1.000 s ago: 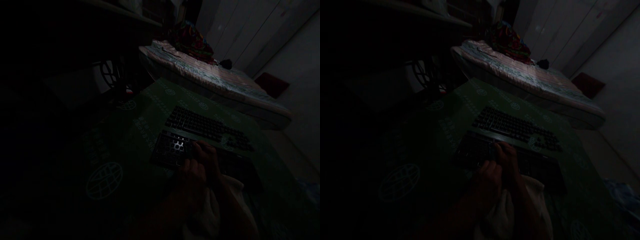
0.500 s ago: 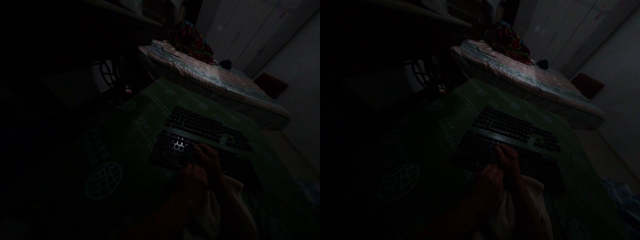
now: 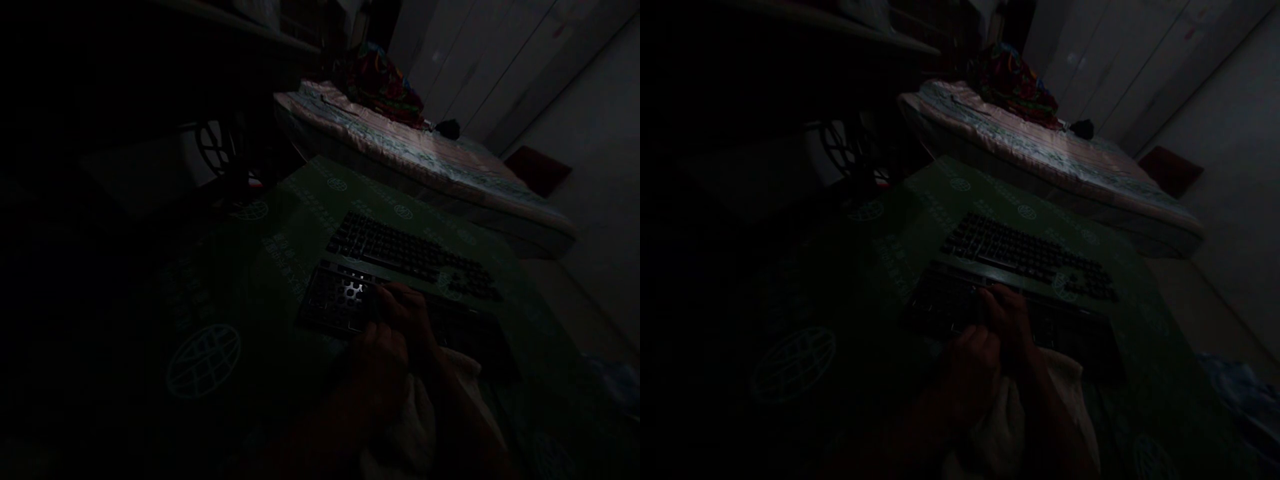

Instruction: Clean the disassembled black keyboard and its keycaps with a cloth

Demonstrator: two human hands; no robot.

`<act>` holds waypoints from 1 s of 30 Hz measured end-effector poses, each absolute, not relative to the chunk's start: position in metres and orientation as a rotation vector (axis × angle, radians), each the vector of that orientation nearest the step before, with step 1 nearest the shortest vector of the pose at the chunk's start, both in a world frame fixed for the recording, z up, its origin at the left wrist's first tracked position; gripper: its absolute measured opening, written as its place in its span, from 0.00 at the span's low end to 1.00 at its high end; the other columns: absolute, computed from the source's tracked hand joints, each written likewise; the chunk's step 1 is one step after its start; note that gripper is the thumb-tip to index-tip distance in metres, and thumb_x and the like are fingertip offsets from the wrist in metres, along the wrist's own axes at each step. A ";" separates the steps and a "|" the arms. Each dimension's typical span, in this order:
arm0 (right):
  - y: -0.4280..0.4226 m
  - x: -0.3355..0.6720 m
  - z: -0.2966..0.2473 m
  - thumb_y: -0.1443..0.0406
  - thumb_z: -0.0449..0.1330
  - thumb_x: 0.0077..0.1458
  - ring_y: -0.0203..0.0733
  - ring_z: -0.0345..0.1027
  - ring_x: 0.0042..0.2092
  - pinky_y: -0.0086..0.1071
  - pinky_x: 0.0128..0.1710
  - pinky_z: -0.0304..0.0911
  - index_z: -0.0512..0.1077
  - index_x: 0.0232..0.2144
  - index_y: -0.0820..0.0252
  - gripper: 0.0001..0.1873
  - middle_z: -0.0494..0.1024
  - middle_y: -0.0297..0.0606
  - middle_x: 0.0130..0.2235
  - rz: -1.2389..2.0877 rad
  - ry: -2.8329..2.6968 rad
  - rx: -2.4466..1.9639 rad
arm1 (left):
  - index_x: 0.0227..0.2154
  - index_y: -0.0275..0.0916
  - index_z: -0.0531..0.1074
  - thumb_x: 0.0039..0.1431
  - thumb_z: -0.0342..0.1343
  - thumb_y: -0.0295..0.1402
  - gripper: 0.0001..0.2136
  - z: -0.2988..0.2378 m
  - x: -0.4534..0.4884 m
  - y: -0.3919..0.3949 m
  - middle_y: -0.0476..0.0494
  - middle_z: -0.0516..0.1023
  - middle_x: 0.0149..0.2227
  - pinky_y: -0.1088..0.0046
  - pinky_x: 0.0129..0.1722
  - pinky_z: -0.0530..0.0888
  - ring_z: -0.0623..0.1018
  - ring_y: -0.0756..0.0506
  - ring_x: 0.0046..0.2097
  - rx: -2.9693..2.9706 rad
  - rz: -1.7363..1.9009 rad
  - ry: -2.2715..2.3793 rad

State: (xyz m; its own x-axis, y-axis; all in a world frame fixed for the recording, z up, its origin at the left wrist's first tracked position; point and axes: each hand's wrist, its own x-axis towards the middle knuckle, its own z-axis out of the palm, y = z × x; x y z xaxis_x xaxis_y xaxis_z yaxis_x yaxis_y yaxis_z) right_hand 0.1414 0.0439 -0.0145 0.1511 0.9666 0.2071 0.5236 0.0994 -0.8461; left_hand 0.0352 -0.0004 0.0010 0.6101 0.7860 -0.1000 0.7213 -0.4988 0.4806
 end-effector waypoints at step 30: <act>0.039 0.139 -0.020 0.58 0.56 0.49 0.36 0.65 0.25 0.27 0.25 0.60 0.73 0.20 0.61 0.14 0.74 0.35 0.23 0.711 -1.474 -1.571 | 0.35 0.30 0.70 0.50 0.47 0.26 0.11 0.004 0.032 -0.006 0.34 0.74 0.37 0.59 0.38 0.72 0.73 0.38 0.40 2.394 0.159 1.107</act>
State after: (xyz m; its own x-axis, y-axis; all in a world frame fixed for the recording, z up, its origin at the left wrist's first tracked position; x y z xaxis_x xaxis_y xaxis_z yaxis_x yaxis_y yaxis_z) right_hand 0.1394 0.0392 -0.0195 0.1453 0.9792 0.1415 0.4990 0.0510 -0.8651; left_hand 0.0319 -0.0064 0.0038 0.6638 0.7414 -0.0982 0.6839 -0.5486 0.4809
